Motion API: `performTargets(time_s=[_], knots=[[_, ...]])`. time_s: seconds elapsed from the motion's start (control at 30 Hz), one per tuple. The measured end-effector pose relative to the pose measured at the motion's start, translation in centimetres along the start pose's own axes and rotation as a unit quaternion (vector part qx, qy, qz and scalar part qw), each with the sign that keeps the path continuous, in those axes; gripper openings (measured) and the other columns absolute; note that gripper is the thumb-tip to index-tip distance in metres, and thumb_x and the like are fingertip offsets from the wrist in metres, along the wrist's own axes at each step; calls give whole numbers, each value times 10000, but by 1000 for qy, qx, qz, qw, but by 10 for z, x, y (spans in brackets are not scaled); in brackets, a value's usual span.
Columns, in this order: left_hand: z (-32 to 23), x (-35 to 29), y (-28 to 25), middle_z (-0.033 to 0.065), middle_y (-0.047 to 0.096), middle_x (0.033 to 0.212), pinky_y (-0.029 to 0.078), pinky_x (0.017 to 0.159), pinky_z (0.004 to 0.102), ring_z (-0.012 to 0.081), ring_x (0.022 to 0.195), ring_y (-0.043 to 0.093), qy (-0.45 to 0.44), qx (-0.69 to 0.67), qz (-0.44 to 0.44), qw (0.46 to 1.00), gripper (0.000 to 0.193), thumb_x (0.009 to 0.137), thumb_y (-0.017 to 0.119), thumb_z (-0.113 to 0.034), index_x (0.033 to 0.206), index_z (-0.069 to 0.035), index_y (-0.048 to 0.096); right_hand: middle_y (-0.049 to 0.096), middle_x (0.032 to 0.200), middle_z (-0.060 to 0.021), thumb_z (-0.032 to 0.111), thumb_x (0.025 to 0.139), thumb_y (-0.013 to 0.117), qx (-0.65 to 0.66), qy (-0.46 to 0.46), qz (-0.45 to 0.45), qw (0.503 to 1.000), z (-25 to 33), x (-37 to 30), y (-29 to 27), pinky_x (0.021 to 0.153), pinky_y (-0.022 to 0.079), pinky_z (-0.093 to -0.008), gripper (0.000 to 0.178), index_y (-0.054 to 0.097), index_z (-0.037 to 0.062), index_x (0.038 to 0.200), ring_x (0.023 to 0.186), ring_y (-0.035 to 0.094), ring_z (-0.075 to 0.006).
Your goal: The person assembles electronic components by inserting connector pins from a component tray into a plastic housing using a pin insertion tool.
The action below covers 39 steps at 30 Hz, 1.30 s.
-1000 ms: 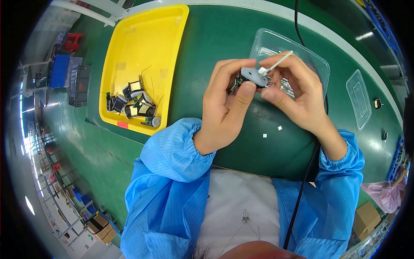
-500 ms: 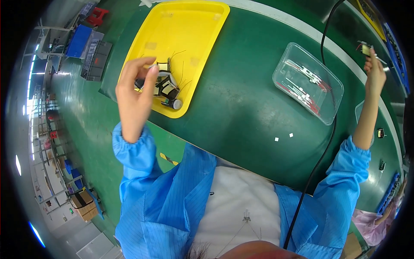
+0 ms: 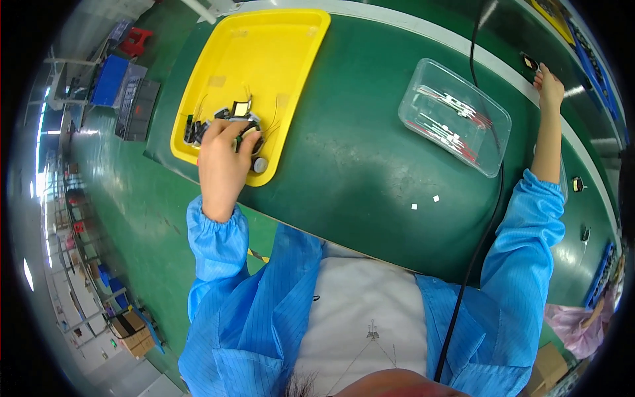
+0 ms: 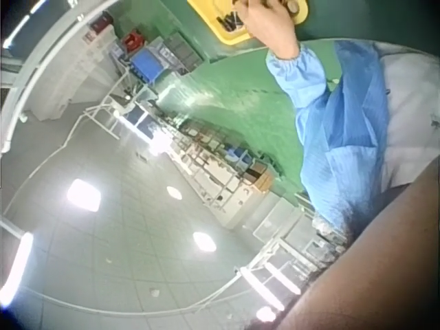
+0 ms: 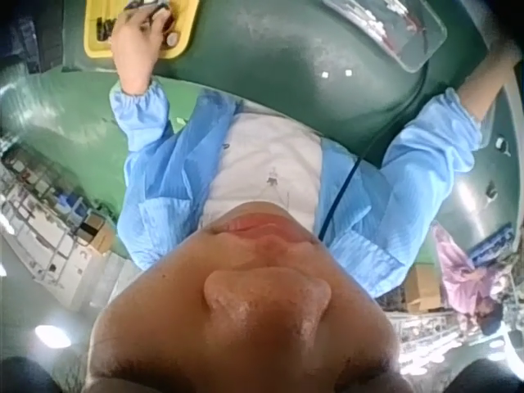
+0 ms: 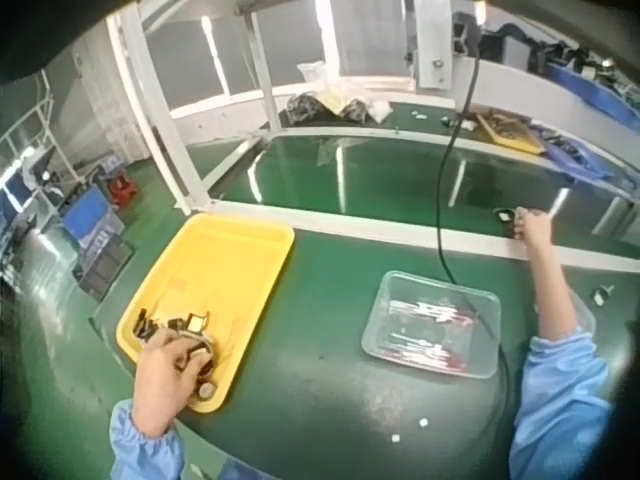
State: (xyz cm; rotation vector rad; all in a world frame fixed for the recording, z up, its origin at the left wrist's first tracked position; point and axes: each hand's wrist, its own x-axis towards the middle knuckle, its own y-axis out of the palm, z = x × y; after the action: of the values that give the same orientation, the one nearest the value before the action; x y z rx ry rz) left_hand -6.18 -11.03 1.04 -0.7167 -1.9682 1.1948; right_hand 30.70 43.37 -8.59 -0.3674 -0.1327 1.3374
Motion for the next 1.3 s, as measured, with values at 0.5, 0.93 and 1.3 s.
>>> performTargets(time_s=[0.5, 0.93, 1.3], knots=[[-18, 9, -11, 183, 601, 757, 483, 568, 350, 269, 600, 616, -11, -4, 181, 983, 351, 794, 727, -283, 843, 54, 645, 619, 703, -173, 79, 776, 616, -291, -470, 414, 723, 87, -290, 2, 622, 487, -376, 91, 613, -12, 777, 679, 617, -309], [-13, 0, -5, 206, 601, 812, 481, 619, 383, 342, 673, 603, 39, -8, 20, 999, 118, 849, 574, -38, 923, 43, 617, 634, 738, -190, 84, 749, 639, -360, -494, 410, 677, 62, -299, 19, 674, 501, -433, 99, 624, -14, 754, 729, 623, -358], [-20, -4, -21, 202, 594, 777, 459, 567, 387, 343, 636, 590, 17, 25, 135, 990, 106, 854, 599, -80, 869, 24, 611, 625, 723, -195, 63, 772, 600, -330, -490, 411, 694, 61, -294, 19, 676, 491, -426, 100, 592, -28, 734, 716, 613, -363]])
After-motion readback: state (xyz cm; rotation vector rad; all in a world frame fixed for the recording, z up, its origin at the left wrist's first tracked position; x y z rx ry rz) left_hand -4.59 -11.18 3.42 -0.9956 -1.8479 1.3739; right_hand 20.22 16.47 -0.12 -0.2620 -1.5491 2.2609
